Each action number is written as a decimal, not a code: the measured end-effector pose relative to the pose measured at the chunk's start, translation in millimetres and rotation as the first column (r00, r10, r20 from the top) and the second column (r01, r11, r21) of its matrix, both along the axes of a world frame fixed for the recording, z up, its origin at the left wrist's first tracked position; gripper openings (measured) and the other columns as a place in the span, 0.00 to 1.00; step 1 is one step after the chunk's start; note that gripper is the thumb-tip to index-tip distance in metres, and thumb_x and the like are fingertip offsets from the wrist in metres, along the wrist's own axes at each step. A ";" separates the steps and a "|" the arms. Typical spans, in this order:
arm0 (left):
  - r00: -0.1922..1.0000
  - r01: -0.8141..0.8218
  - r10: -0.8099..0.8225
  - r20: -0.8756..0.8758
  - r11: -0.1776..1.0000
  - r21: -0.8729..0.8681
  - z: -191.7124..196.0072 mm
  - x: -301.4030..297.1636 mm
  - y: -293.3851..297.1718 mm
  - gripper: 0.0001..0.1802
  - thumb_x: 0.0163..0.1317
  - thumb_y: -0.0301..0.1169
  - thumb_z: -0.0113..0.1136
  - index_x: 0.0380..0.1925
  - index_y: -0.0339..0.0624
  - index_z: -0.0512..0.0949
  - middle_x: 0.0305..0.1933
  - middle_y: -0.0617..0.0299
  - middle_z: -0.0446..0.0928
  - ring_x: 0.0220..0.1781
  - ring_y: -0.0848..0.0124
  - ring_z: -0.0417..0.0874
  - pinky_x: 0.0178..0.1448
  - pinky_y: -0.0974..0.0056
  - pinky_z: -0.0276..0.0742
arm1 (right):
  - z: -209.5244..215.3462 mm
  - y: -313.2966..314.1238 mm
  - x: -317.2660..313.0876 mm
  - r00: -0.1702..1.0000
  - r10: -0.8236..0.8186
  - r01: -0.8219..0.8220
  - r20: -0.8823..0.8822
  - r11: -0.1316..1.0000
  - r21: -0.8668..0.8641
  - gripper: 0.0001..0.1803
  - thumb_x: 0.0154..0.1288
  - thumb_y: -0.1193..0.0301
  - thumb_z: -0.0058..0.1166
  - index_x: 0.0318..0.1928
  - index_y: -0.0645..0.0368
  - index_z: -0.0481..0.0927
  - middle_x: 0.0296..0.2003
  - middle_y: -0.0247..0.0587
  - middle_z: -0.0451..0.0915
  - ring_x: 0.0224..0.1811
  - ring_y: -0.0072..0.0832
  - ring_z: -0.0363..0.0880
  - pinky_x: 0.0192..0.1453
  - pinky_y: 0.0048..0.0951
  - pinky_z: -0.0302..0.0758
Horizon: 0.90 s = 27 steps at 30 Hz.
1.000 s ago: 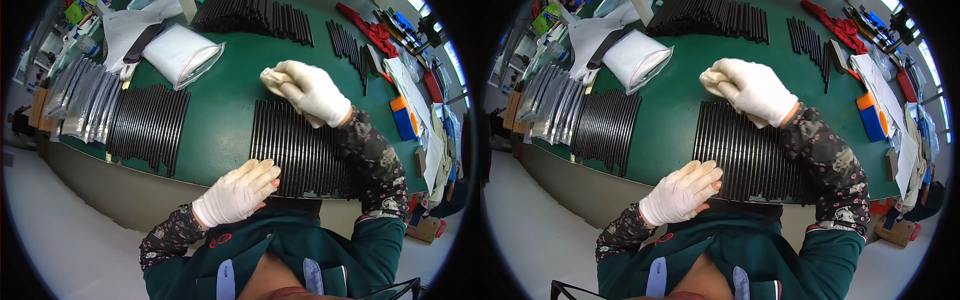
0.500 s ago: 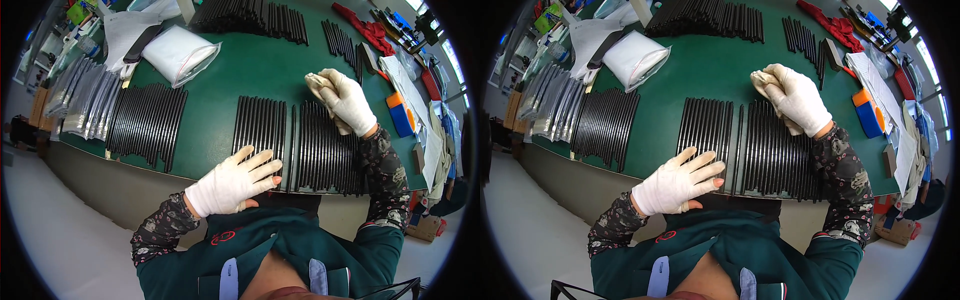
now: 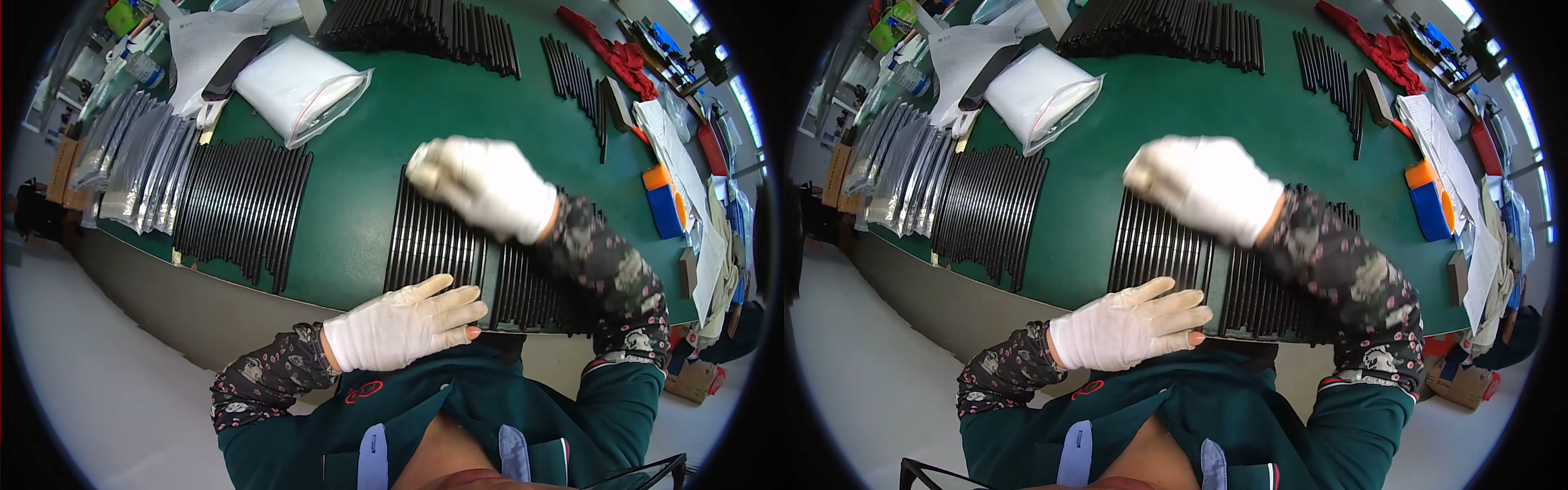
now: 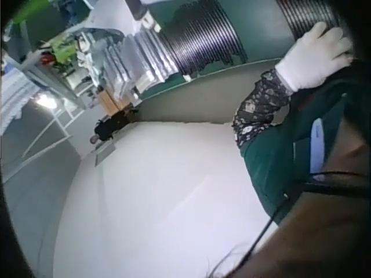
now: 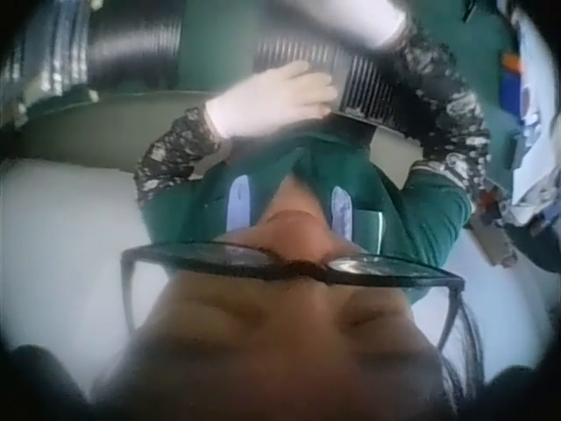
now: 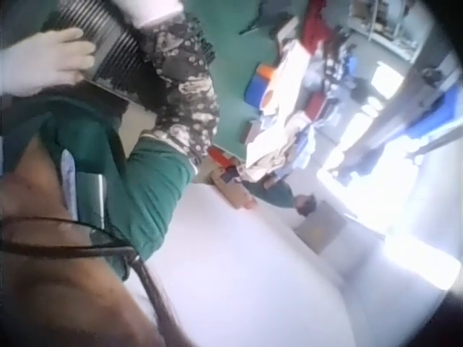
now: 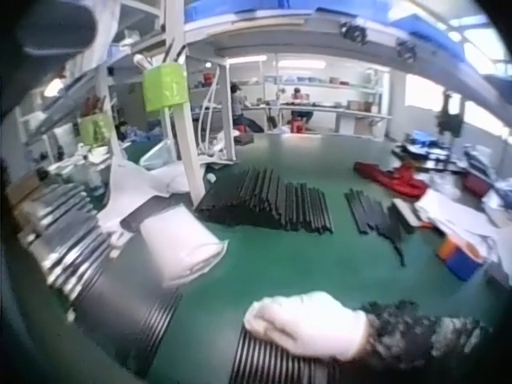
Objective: Cleaning and inspecting black cylindrical rods at a workbench using a cloth and an air duster gun.
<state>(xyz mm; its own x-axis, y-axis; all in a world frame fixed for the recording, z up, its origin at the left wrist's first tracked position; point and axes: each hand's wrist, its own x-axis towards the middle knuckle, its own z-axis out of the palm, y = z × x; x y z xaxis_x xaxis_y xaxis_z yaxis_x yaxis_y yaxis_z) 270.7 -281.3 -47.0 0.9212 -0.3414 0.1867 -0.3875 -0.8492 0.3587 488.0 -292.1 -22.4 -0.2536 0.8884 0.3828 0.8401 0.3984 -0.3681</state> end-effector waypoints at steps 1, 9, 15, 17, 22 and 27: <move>1.000 -0.022 0.022 -0.018 1.000 -0.004 -0.7 -2.5 -3.6 0.20 0.62 0.33 0.47 0.54 0.46 0.76 0.64 0.58 0.69 0.69 0.63 0.66 0.72 0.54 0.59 | 2.4 -14.8 -25.1 0.989 0.131 -0.130 -0.069 0.991 0.019 0.04 0.63 0.68 0.53 0.34 0.53 0.76 0.30 0.36 0.81 0.26 0.34 0.81 0.29 0.31 0.79; 1.000 -0.003 0.003 0.007 0.997 -0.077 1.8 -1.6 -0.3 0.23 0.55 0.31 0.54 0.53 0.43 0.74 0.64 0.55 0.69 0.66 0.59 0.68 0.68 0.55 0.63 | 15.7 23.7 0.4 0.973 -0.229 0.224 0.015 0.932 -0.285 0.08 0.70 0.65 0.49 0.35 0.54 0.74 0.28 0.37 0.81 0.25 0.31 0.82 0.31 0.29 0.79; 0.999 0.006 -0.002 0.039 0.996 -0.093 3.7 -2.1 -4.2 0.21 0.56 0.31 0.54 0.51 0.42 0.74 0.62 0.54 0.70 0.65 0.60 0.70 0.66 0.55 0.66 | -12.8 12.3 -30.1 0.975 0.189 -0.197 0.114 0.978 0.063 0.04 0.63 0.67 0.55 0.33 0.52 0.76 0.28 0.34 0.80 0.26 0.28 0.82 0.30 0.28 0.80; 0.999 0.022 -0.020 0.027 0.995 -0.095 3.2 1.7 -3.7 0.20 0.56 0.31 0.54 0.51 0.42 0.74 0.62 0.54 0.70 0.65 0.60 0.70 0.65 0.56 0.66 | -8.5 51.0 22.1 0.968 -0.129 0.131 0.215 0.991 0.002 0.07 0.64 0.65 0.55 0.35 0.54 0.77 0.29 0.39 0.81 0.28 0.32 0.82 0.32 0.31 0.80; 0.999 -0.051 0.048 -0.021 0.978 -0.200 -10.5 -11.0 -8.2 0.21 0.56 0.30 0.55 0.51 0.42 0.74 0.62 0.55 0.70 0.65 0.59 0.69 0.66 0.55 0.66 | 6.0 1.1 -40.1 0.986 0.167 -0.168 0.022 0.982 0.086 0.08 0.65 0.63 0.54 0.36 0.53 0.79 0.26 0.36 0.79 0.26 0.28 0.82 0.31 0.30 0.80; 0.999 0.019 -0.016 0.049 0.997 -0.077 3.0 0.5 -4.3 0.21 0.56 0.30 0.54 0.52 0.43 0.74 0.63 0.56 0.70 0.66 0.60 0.69 0.68 0.56 0.65 | -27.0 41.2 33.9 0.981 -0.111 0.094 0.161 0.989 0.112 0.07 0.66 0.65 0.54 0.39 0.54 0.79 0.32 0.37 0.83 0.29 0.26 0.83 0.31 0.27 0.81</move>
